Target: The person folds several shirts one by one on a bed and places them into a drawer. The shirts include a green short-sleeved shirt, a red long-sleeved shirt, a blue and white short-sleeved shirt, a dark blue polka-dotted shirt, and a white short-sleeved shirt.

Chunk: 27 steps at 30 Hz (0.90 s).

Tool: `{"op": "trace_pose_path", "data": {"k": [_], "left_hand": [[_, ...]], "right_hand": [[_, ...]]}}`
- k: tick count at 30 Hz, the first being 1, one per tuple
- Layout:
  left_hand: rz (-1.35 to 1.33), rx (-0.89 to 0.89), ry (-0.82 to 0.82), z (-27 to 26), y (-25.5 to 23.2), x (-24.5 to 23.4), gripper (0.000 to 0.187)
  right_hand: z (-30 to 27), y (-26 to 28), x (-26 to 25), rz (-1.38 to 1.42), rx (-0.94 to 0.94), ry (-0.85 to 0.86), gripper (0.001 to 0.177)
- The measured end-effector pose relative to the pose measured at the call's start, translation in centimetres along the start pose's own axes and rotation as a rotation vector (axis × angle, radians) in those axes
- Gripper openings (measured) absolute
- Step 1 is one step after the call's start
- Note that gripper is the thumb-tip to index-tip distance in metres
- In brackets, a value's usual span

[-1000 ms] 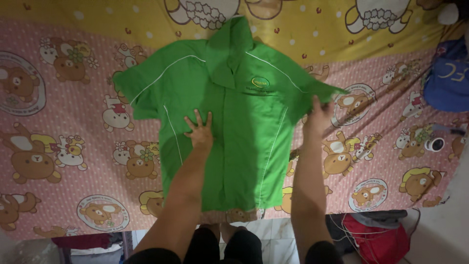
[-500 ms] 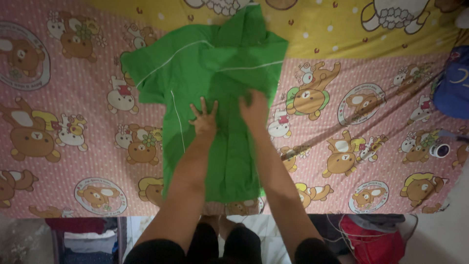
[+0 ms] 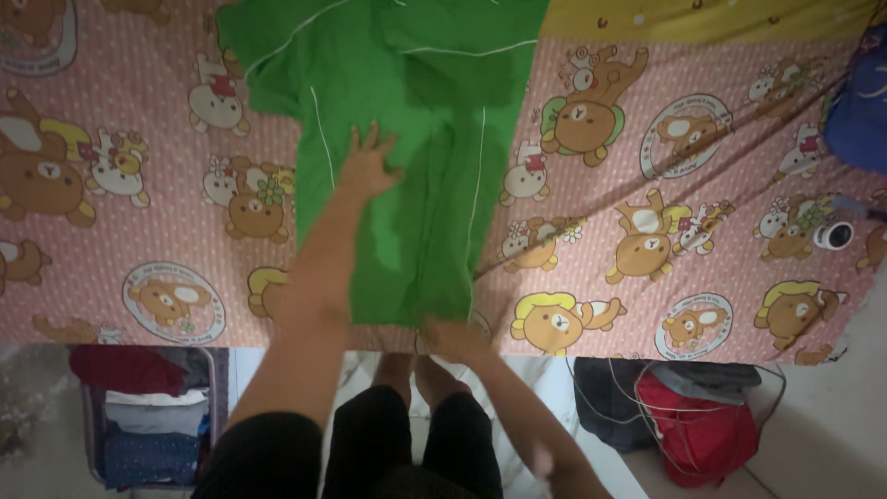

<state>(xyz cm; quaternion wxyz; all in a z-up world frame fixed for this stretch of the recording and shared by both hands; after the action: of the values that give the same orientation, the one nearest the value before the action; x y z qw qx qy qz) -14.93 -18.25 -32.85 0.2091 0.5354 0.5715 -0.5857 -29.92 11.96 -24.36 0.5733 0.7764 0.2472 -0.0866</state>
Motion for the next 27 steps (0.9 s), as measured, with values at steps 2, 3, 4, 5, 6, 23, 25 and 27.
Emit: {"op": "trace_pose_path", "data": {"k": [2,3,4,5,6,23,25,27], "left_hand": [[-0.221,-0.158,-0.035,-1.3,3.3,-0.1,0.047],[-0.330,-0.234,-0.054,-1.7,5.1,-0.2,0.035],[-0.265,-0.285,-0.197,-2.7,6.9,-1.7,0.033],[-0.198,-0.334,-0.340,-3.7,8.7,-3.3,0.032],[-0.130,-0.379,-0.483,-4.7,10.4,-4.9,0.031],[-1.303,-0.656,-0.643,3.7,20.4,-3.8,0.061],[-1.153,-0.621,-0.832,2.9,19.0,-6.4,0.053],[-1.169,-0.477,-1.018,3.3,16.0,-9.5,0.047]], "right_hand": [[0.2,1.5,1.3,0.012,0.006,-0.010,0.055],[0.9,1.9,1.3,0.020,0.010,-0.023,0.053],[1.1,1.7,1.1,0.037,0.026,-0.037,0.051],[1.5,1.3,0.8,0.053,0.041,-0.050,0.049],[2.1,0.4,-0.1,0.071,0.070,-0.072,0.047],[8.9,-15.6,-11.4,0.511,0.230,-0.361,0.028],[8.5,-15.2,-10.6,0.557,0.235,-0.366,0.030],[8.1,-14.9,-9.7,0.635,0.248,-0.378,0.035]]}}
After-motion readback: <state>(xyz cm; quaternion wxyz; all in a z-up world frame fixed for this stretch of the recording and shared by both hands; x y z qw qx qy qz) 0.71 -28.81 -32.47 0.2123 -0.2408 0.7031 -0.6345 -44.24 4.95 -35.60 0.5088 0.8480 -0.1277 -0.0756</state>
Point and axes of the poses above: each hand's wrist, its own z-axis towards the middle knuckle, its own x-axis out of the palm, y = z × x, the point moved 10 cm from there along z, towards the middle knuckle, and after that the axes turned 7 degrees about z, right-handed, at the moved point
